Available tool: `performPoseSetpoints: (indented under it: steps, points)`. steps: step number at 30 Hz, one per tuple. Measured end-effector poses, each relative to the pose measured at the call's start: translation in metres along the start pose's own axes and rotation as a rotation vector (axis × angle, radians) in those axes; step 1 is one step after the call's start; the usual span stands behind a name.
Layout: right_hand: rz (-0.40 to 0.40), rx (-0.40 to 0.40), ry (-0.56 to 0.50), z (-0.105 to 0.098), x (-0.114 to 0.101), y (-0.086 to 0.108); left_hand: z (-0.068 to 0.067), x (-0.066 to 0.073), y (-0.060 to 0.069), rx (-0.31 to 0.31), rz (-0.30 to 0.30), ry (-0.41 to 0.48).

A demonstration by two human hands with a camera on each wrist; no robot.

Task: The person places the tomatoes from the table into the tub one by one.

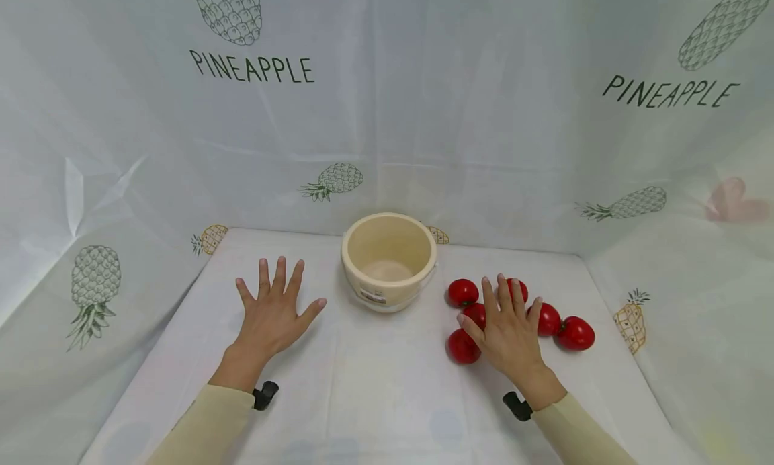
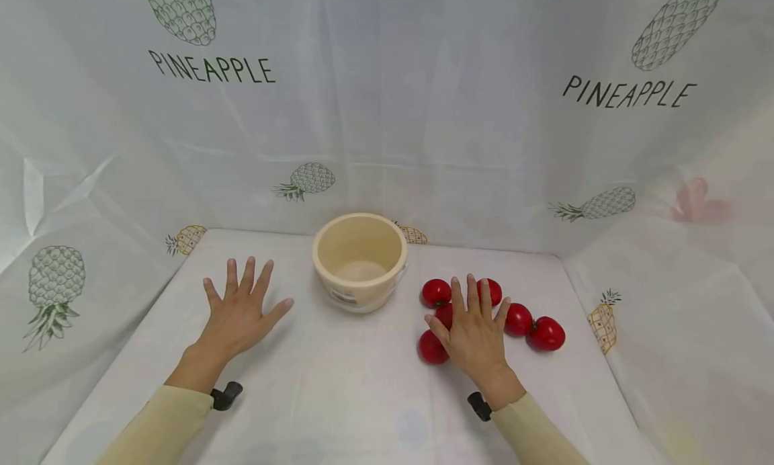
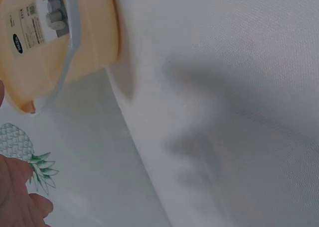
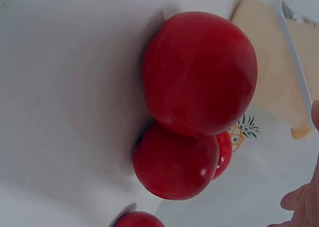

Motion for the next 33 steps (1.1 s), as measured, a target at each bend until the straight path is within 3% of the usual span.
performPoseSetpoints:
  steps: [11, 16, 20, 26, 30, 33]
  points:
    - [0.005, -0.017, -0.002, 0.003, -0.002, 0.000, -0.006, 0.001, -0.001, 0.015, -0.001, 0.008]
    - [-0.010, -0.003, -0.011, -0.002, -0.005, -0.007, -0.010, 0.003, -0.011, 0.028, -0.001, 0.001]
    - [-0.033, 0.007, -0.021, -0.010, -0.019, -0.026, -0.017, 0.011, -0.035, 0.051, 0.006, 0.010]
    - [-0.093, -0.004, -0.064, -0.021, -0.060, -0.062, -0.025, 0.037, -0.084, 0.051, 0.050, 0.010]
    - [-0.129, -0.017, -0.089, -0.021, -0.086, -0.081, -0.019, 0.056, -0.112, -0.019, 0.106, 0.012]
    - [-0.149, -0.038, -0.099, -0.017, -0.097, -0.091, -0.010, 0.066, -0.122, -0.103, 0.166, 0.038]
Point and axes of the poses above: each hand's wrist, its own y-axis away from the middle knuckle, its own z-axis out of the palm, x = y × z, the point moved 7 cm from there along -y, towards the middle knuckle, and after that the axes turned 4 degrees about x, right-handed, at the moved point
